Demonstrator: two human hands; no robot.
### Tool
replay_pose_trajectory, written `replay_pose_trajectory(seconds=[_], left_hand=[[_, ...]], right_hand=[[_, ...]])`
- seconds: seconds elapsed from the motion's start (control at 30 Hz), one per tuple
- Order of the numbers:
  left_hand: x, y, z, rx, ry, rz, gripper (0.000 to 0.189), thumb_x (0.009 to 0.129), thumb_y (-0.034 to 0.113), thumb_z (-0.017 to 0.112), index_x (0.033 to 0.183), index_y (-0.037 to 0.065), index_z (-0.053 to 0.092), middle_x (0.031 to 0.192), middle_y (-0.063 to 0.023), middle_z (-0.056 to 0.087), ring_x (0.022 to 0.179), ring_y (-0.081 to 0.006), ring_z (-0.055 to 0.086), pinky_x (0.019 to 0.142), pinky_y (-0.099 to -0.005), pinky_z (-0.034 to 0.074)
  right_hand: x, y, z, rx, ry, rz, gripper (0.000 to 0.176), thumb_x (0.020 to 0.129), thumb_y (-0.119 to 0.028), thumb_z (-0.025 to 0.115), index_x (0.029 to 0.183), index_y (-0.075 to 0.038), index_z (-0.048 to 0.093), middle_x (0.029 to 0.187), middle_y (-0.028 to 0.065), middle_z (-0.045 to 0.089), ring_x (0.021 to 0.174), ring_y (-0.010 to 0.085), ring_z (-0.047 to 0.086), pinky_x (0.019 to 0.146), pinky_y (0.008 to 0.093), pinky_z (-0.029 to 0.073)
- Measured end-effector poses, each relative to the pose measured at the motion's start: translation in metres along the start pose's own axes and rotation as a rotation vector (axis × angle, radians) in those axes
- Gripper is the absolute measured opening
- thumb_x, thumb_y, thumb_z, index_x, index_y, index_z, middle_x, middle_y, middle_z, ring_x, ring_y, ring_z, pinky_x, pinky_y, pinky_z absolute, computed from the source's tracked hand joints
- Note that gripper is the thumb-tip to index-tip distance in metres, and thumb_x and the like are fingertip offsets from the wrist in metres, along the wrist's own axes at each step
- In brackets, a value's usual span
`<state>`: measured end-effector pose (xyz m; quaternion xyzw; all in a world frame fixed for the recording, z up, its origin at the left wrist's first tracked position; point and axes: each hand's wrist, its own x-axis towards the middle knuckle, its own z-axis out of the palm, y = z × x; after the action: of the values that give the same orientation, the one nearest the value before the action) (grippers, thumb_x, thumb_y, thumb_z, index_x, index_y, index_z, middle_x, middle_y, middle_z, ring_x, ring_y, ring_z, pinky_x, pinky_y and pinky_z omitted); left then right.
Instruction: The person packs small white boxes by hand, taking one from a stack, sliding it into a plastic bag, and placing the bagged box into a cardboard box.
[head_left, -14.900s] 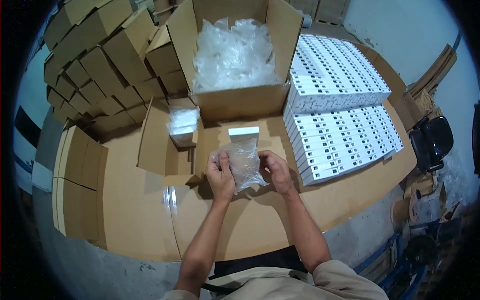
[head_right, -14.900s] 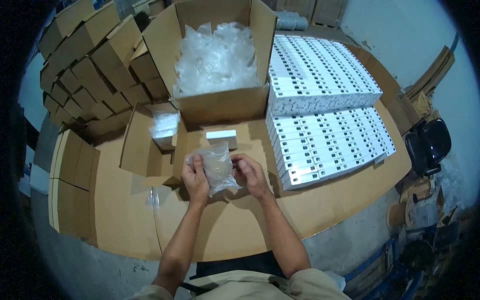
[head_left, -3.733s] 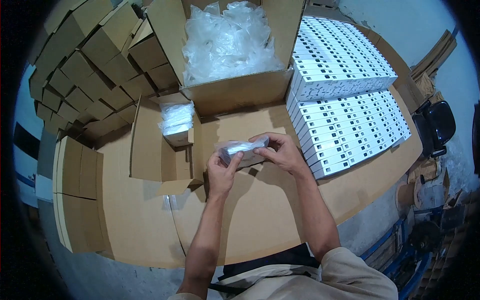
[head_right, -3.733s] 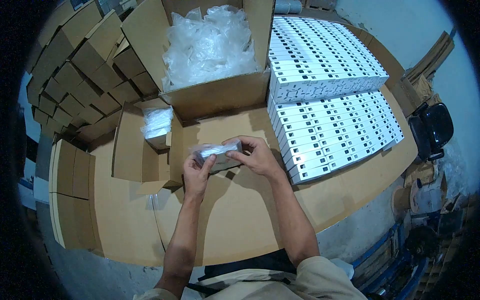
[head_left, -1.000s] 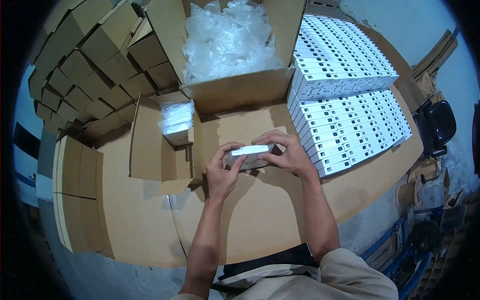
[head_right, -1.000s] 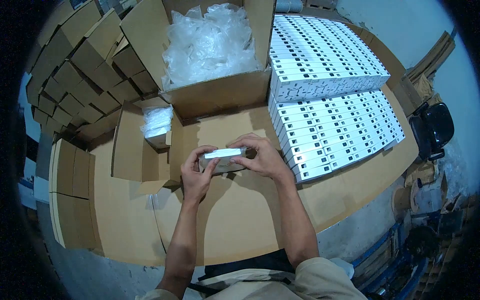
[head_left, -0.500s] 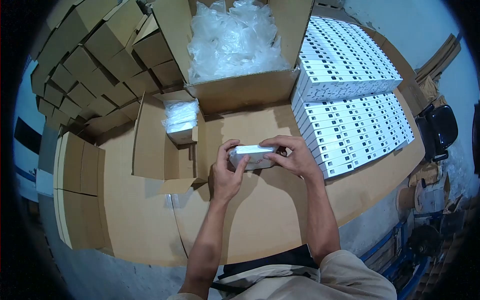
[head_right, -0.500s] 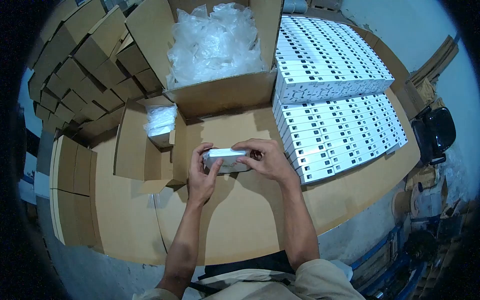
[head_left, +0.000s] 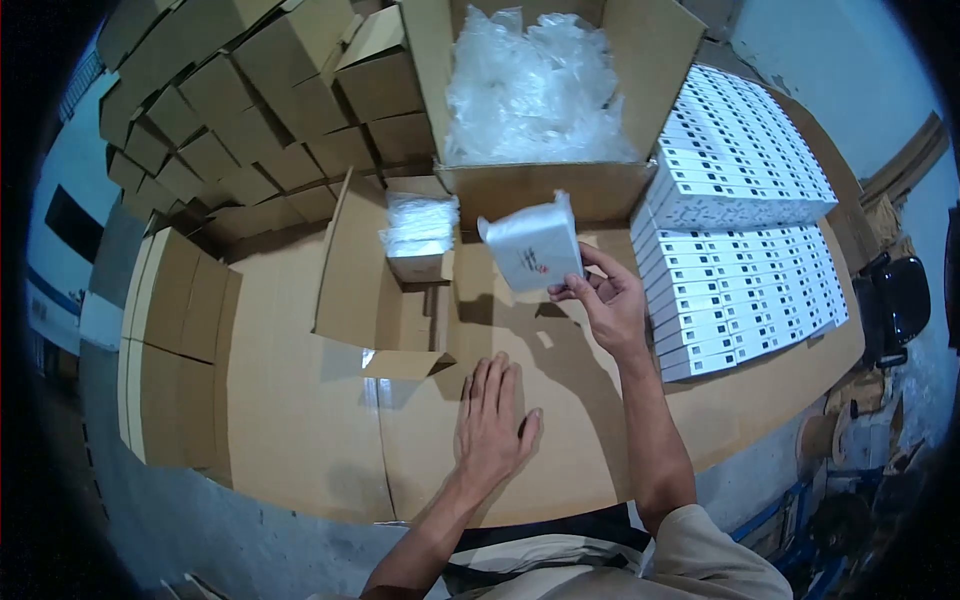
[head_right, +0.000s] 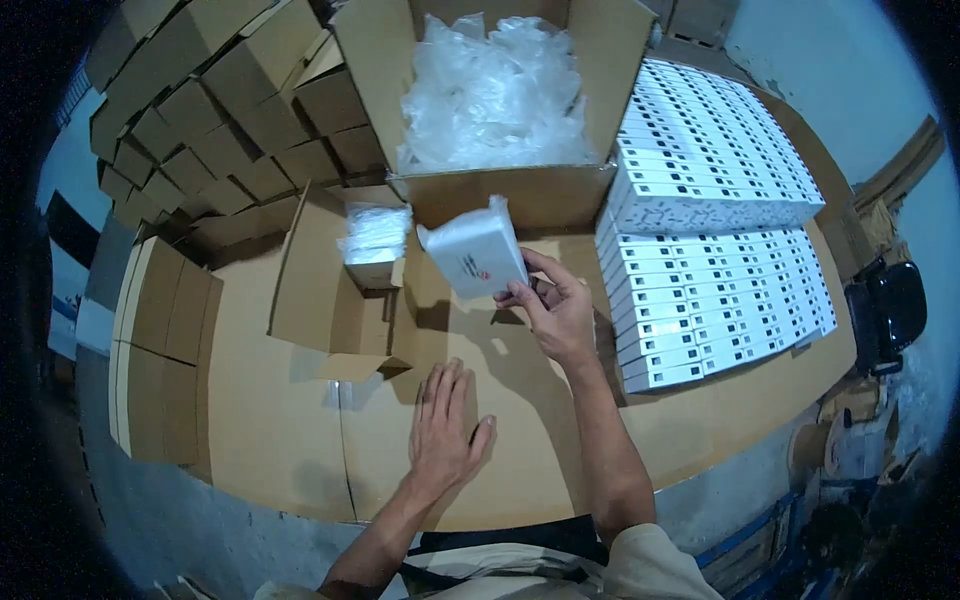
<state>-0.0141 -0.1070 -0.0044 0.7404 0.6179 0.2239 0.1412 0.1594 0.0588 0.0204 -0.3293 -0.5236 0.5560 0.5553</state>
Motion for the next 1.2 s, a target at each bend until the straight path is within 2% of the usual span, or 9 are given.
replay_pose_trajectory(seconds=[0.1, 0.2, 0.33, 0.37, 0.47, 0.57, 0.77, 0.97, 1.2], left_hand=[[-0.011, 0.002, -0.005, -0.005, -0.037, -0.018, 0.073, 0.092, 0.03, 0.069, 0.15, -0.003, 0.04, 0.157, -0.0228, 0.038, 0.147, -0.0425, 0.033, 0.122, -0.0556, 0.025], [-0.013, 0.002, -0.005, 0.01, -0.032, -0.027, 0.072, 0.092, 0.031, 0.068, 0.149, -0.003, 0.041, 0.157, -0.0226, 0.038, 0.147, -0.0425, 0.033, 0.122, -0.0561, 0.026], [-0.013, 0.001, -0.006, -0.011, -0.034, -0.026, 0.071, 0.092, 0.031, 0.068, 0.149, -0.002, 0.041, 0.157, -0.0224, 0.038, 0.147, -0.0426, 0.033, 0.121, -0.0564, 0.026], [-0.013, 0.0, -0.006, -0.013, -0.032, -0.023, 0.071, 0.092, 0.031, 0.068, 0.149, -0.002, 0.041, 0.157, -0.0224, 0.038, 0.147, -0.0426, 0.033, 0.121, -0.0565, 0.026], [-0.012, -0.001, -0.005, -0.022, -0.029, -0.019, 0.071, 0.091, 0.031, 0.069, 0.148, -0.002, 0.042, 0.157, -0.0223, 0.038, 0.147, -0.0424, 0.033, 0.121, -0.0565, 0.026], [-0.011, -0.001, -0.007, -0.041, -0.036, -0.021, 0.07, 0.091, 0.031, 0.069, 0.148, -0.001, 0.042, 0.157, -0.0221, 0.037, 0.147, -0.0421, 0.033, 0.121, -0.0563, 0.026], [-0.01, -0.002, -0.011, -0.051, -0.05, -0.025, 0.069, 0.091, 0.03, 0.068, 0.147, -0.001, 0.043, 0.157, -0.0216, 0.037, 0.147, -0.0412, 0.033, 0.121, -0.0561, 0.026], [-0.01, -0.004, -0.009, -0.053, -0.048, -0.02, 0.069, 0.091, 0.03, 0.069, 0.146, -0.001, 0.044, 0.157, -0.0209, 0.038, 0.147, -0.0401, 0.033, 0.121, -0.0563, 0.026], [-0.01, -0.006, -0.006, -0.05, -0.029, -0.016, 0.069, 0.09, 0.031, 0.069, 0.146, -0.001, 0.044, 0.157, -0.0208, 0.039, 0.147, -0.04, 0.034, 0.12, -0.0563, 0.027]], right_hand=[[0.022, -0.006, 0.039, 0.073, -0.025, -0.076, 0.035, 0.101, 0.002, 0.06, 0.135, 0.008, 0.052, 0.114, 0.014, 0.067, 0.1, 0.0195, 0.07, 0.083, 0.0318, 0.062], [0.044, -0.001, 0.072, -0.038, -0.119, -0.199, 0.03, 0.103, 0.0, 0.059, 0.131, 0.006, 0.051, 0.117, 0.0132, 0.066, 0.105, 0.0186, 0.069, 0.087, 0.0314, 0.059], [0.056, -0.002, 0.098, -0.425, -0.204, -0.295, 0.029, 0.102, -0.002, 0.058, 0.129, 0.003, 0.051, 0.108, 0.0197, 0.068, 0.1, 0.0284, 0.072, 0.087, 0.0368, 0.055], [0.058, 0.001, 0.104, -0.361, -0.226, -0.372, 0.028, 0.101, -0.002, 0.058, 0.128, 0.002, 0.05, 0.103, 0.0243, 0.067, 0.094, 0.0347, 0.071, 0.082, 0.0408, 0.055], [0.06, 0.0, 0.106, -0.46, -0.338, -0.277, 0.027, 0.102, -0.003, 0.057, 0.127, 0.001, 0.05, 0.103, 0.0255, 0.065, 0.091, 0.0377, 0.069, 0.08, 0.0443, 0.053], [0.064, 0.016, 0.105, -0.598, -0.347, -0.377, 0.027, 0.103, -0.003, 0.057, 0.128, 0.002, 0.052, 0.108, 0.0205, 0.066, 0.096, 0.0289, 0.069, 0.083, 0.0379, 0.056], [0.062, 0.002, 0.097, -0.762, -0.334, -0.459, 0.03, 0.099, -0.001, 0.06, 0.128, 0.001, 0.053, 0.117, 0.0212, 0.063, 0.099, 0.0346, 0.064, 0.087, 0.0435, 0.055], [0.062, -0.004, 0.094, -0.854, -0.373, -0.386, 0.034, 0.096, 0.001, 0.062, 0.128, -0.001, 0.054, 0.116, 0.0183, 0.063, 0.105, 0.0378, 0.06, 0.091, 0.0461, 0.049], [0.07, 0.001, 0.097, -0.81, -0.419, -0.553, 0.032, 0.092, -0.002, 0.067, 0.122, -0.002, 0.057, 0.115, 0.0154, 0.061, 0.098, 0.0373, 0.061, 0.085, 0.0467, 0.05]])
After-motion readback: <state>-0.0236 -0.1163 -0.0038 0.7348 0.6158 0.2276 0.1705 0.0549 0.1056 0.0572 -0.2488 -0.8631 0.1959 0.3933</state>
